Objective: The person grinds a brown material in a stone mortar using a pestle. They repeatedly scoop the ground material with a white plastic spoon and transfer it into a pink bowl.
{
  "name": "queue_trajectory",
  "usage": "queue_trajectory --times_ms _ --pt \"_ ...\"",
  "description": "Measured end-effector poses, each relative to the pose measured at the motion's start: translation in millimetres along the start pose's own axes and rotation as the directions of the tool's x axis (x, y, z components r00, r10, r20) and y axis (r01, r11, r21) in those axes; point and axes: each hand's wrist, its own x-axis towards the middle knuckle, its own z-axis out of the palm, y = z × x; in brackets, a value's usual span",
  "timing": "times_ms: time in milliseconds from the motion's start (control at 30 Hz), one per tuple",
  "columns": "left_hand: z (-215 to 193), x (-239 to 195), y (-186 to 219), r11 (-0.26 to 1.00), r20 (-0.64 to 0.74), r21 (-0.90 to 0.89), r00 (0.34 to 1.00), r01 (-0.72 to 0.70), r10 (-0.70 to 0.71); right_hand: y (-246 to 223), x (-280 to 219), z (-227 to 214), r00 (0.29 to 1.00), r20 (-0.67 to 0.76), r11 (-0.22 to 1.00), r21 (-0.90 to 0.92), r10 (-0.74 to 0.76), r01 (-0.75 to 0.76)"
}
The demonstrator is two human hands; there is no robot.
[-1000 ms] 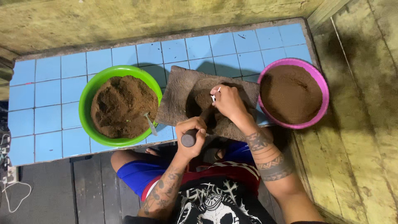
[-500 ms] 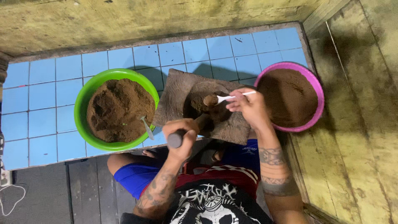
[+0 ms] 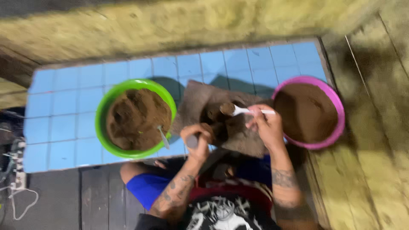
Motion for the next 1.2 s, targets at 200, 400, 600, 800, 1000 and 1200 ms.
queue_trajectory --times_ms 200,400,600,800,1000,1200 --pt "11.1 14.3 30.7 0.999 0.116 0.040 0.993 0.023 -0.027 17.5 -6.3 -6.7 0.996 -0.084 0.989 0.151 0.010 0.003" --pt "-15.9 8.8 -5.2 0.999 0.036 0.011 0.998 0.049 -0.049 7.6 -5.8 -4.4 0.990 -0.139 0.982 0.185 -0.011 0.037" --pt "-5.3 9.2 -0.2 0.996 -0.019 -0.075 0.999 0.046 -0.047 4.5 -14.2 -0.7 0.989 -0.145 0.986 0.164 -0.012 0.036" --pt "-3.9 31.7 27.9 0.983 0.031 -0.165 0.997 0.081 -0.076 -6.8 -11.5 -0.1 0.993 -0.117 0.990 0.135 -0.027 0.043" --pt "-12.1 1.5 -4.1 0.990 -0.039 -0.102 0.994 0.098 -0.102 8.6 -16.2 -6.3 0.992 -0.126 0.989 0.141 -0.015 0.033" --pt "-34.4 1.4 -23.6 0.975 -0.104 -0.186 0.984 0.121 -0.142 -12.6 -15.4 3.5 0.987 -0.148 0.983 0.161 -0.064 0.088"
